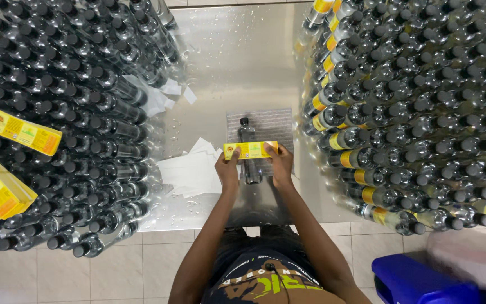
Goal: The person repeatedly picks up clear plastic bottles from a large pile on a metal table, applies a yellow label to each bottle, and places the labeled bottles into a separate pile. The process involves peeling the label from a backing sheet and smoothing it onto the bottle surface.
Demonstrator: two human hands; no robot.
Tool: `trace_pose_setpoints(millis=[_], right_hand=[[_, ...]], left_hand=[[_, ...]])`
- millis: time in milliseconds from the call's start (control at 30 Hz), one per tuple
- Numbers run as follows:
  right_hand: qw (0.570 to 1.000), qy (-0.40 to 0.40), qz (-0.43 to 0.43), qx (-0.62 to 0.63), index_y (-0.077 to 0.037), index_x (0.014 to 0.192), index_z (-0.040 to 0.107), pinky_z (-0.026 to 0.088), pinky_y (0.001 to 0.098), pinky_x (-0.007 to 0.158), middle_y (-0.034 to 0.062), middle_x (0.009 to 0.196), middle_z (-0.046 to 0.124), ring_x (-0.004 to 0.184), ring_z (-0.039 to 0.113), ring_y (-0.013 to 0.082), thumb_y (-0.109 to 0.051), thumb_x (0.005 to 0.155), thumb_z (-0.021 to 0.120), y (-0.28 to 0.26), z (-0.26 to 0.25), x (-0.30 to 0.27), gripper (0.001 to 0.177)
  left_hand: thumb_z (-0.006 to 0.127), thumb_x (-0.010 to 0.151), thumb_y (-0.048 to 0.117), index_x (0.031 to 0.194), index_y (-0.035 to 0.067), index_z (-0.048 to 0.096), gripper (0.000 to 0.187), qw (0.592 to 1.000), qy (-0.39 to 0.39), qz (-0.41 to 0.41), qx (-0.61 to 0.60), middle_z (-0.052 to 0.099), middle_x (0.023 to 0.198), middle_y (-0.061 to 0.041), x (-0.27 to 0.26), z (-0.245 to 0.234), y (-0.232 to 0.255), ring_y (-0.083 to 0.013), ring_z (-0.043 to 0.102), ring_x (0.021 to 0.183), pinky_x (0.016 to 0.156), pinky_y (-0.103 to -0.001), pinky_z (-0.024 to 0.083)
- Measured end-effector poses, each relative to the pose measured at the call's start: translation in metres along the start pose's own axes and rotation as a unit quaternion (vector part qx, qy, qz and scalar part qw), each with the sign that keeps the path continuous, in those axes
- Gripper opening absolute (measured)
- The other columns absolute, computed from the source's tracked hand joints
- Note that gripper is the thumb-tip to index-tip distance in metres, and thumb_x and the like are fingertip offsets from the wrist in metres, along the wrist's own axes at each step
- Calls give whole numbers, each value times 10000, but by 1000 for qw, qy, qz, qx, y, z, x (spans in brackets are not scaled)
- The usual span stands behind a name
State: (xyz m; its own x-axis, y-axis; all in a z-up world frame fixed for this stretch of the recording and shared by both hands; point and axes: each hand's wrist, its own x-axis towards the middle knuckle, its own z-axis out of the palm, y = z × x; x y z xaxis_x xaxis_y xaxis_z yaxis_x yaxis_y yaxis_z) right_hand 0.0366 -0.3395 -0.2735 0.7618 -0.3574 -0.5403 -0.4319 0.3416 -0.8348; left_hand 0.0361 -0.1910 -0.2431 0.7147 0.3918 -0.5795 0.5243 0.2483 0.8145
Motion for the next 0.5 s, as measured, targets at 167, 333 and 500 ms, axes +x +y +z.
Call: trace_pose_setpoints(millis=[167, 333, 500], right_hand=[[1000, 9, -5, 21, 2, 1248, 759, 656, 382, 876, 199, 1166, 666, 1102, 705, 300, -252, 964, 929, -4, 8, 5, 417], [999, 5, 17, 35, 39, 1286, 715, 668, 465, 941, 206, 1204, 605, 1166, 654, 326, -220, 983, 902, -16, 13, 0, 440], [999, -2, 9, 44, 9, 1204, 743, 688, 482, 941, 143, 1129, 608, 1110, 683, 284, -226, 969, 909, -14, 15, 5, 372]], left_hand=[[919, 970, 298, 1041, 87, 785, 259, 999, 20, -28, -12, 736, 940, -65, 16, 9, -14, -153, 705, 843, 859, -363, 558], [915, 968, 300, 1083, 79, 784, 281, 999, 25, -42, -7, 743, 960, -84, 18, 8, -18, -169, 704, 865, 874, -387, 548], [914, 971, 329, 1081, 98, 779, 289, 998, 27, -56, -13, 771, 988, -91, 19, 7, -16, -182, 721, 887, 887, -393, 538]])
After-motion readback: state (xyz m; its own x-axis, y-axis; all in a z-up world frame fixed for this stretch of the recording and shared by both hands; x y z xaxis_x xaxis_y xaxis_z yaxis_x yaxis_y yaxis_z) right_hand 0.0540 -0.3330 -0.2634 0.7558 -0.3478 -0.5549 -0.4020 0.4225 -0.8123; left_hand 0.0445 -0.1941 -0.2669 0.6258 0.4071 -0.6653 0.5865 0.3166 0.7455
